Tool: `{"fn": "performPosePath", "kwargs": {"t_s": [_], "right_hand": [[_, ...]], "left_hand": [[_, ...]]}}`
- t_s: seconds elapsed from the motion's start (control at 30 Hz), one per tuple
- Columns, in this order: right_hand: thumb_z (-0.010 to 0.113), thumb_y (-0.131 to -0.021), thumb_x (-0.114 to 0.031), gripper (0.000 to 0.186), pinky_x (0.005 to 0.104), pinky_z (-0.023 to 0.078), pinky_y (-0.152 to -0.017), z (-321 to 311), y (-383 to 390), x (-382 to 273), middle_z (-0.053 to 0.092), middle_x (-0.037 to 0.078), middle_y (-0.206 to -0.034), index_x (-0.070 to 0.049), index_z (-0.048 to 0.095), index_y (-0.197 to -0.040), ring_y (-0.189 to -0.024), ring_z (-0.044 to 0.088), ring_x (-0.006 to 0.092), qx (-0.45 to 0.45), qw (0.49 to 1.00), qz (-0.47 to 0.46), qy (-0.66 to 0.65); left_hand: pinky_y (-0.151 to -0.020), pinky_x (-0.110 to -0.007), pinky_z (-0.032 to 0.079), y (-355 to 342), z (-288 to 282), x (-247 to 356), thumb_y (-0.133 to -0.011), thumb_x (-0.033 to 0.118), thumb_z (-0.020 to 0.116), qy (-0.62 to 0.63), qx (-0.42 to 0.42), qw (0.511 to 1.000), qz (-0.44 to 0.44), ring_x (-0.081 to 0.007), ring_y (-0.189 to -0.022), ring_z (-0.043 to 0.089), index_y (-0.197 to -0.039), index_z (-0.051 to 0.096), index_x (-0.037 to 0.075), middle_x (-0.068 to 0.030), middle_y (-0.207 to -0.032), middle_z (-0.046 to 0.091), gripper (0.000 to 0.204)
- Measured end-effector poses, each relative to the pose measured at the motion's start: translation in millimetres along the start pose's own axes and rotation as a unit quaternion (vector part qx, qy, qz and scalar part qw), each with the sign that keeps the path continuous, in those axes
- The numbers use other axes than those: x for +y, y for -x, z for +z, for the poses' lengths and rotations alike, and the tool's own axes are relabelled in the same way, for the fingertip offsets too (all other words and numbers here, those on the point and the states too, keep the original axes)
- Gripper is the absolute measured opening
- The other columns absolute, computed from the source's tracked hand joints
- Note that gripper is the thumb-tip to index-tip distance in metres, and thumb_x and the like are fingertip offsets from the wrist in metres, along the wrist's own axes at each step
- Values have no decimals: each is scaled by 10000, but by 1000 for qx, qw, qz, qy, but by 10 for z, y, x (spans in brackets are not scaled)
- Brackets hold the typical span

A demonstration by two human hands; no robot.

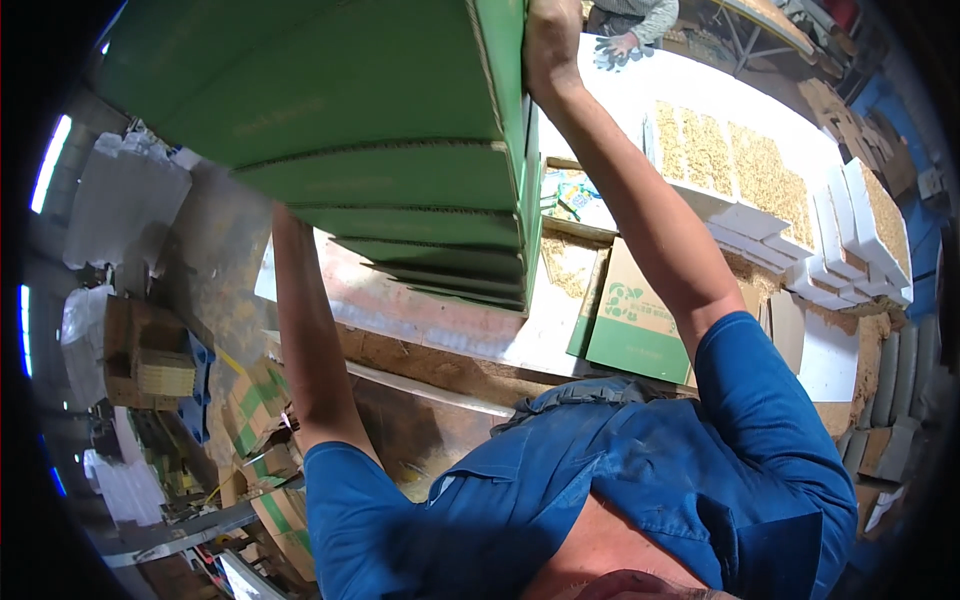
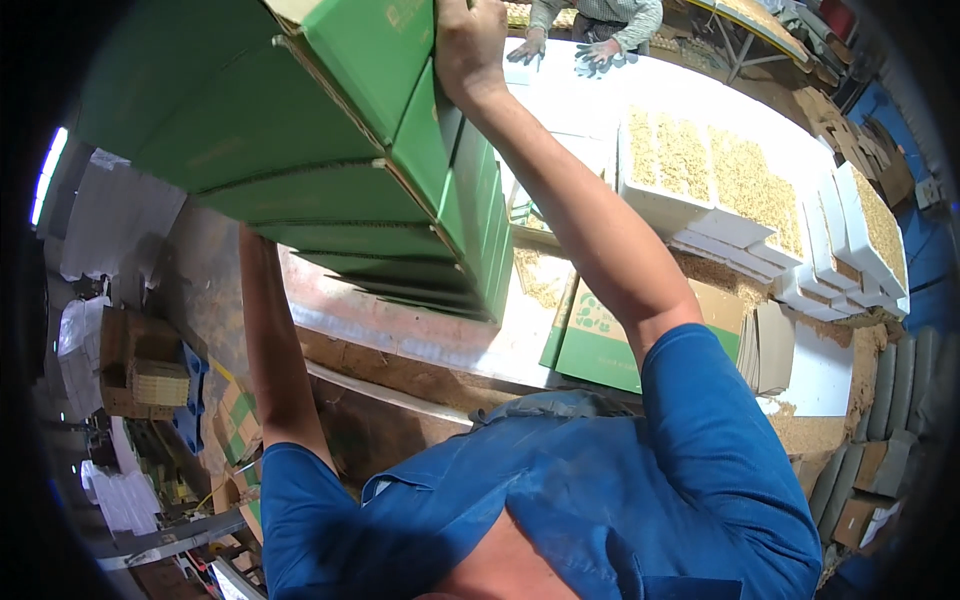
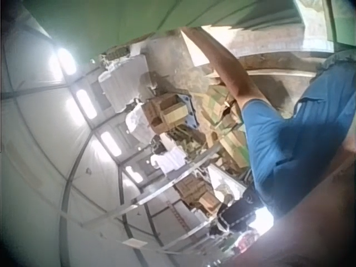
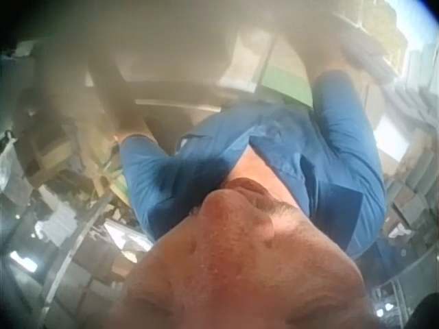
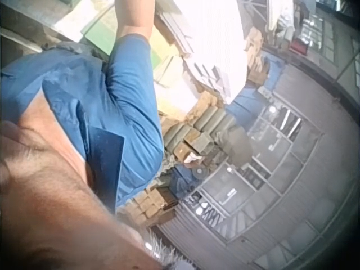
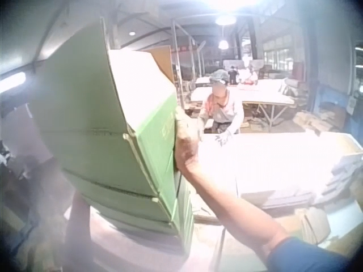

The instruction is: The person assembles cardboard boxes and fills them with tray-packed materials by hand.

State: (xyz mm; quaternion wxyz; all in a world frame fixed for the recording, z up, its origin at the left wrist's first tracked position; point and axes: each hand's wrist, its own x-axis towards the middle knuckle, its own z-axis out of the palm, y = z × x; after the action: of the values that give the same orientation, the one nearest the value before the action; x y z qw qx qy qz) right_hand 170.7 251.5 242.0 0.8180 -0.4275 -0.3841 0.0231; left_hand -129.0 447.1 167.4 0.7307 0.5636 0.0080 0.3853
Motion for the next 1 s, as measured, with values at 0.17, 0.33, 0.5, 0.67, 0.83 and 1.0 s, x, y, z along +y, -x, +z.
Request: {"fn": "performPosePath", "kwargs": {"t_s": [0.17,0.33,0.5,0.67,0.83,1.0], "right_hand": [[458,-1019,-444,559,373,336,-1104,-33,52,-14,618,186,-1299,23,620,-1281,-1257,510,287,-8,1000,16,8],[457,-1015,-461,573,374,341,-1098,-83,13,-78,625,184,-1287,20,624,-1278,-1241,519,288,-22,999,42,11],[456,-1012,-479,586,376,345,-1092,-176,-150,-174,631,182,-1275,17,628,-1274,-1226,528,288,-40,997,63,25],[455,-1009,-496,600,377,349,-1086,-197,-175,-193,638,180,-1263,14,631,-1270,-1210,537,288,-47,995,76,34],[454,-1005,-513,613,379,353,-1080,-172,-205,-189,645,178,-1252,11,635,-1267,-1194,546,288,-50,995,81,39],[453,-1002,-530,627,380,357,-1074,-229,-250,-159,652,175,-1240,8,639,-1263,-1178,555,288,-47,995,83,43]], "left_hand": [[-962,-429,511,10,-22,8,-1005,437,476,5,9,1000,-3,-286,-1179,582,-1378,499,43,-115,-1330,584,543],[-961,-428,511,-53,-46,24,-1005,433,479,13,19,1000,-15,-285,-1178,583,-1378,498,42,-115,-1329,584,541],[-961,-428,511,-91,-117,70,-1005,428,483,23,29,999,-17,-284,-1176,584,-1379,496,40,-115,-1329,584,540],[-960,-427,511,-152,-222,150,-1005,424,486,32,52,998,-26,-283,-1175,585,-1380,495,39,-115,-1328,584,538],[-957,-424,512,-234,-257,202,-1000,401,507,-35,-30,998,41,-279,-1171,588,-1383,491,36,-116,-1330,583,529],[-950,-418,514,-288,-215,192,-958,291,621,-182,-208,937,215,-273,-1163,594,-1386,483,27,-122,-1336,577,521]]}}
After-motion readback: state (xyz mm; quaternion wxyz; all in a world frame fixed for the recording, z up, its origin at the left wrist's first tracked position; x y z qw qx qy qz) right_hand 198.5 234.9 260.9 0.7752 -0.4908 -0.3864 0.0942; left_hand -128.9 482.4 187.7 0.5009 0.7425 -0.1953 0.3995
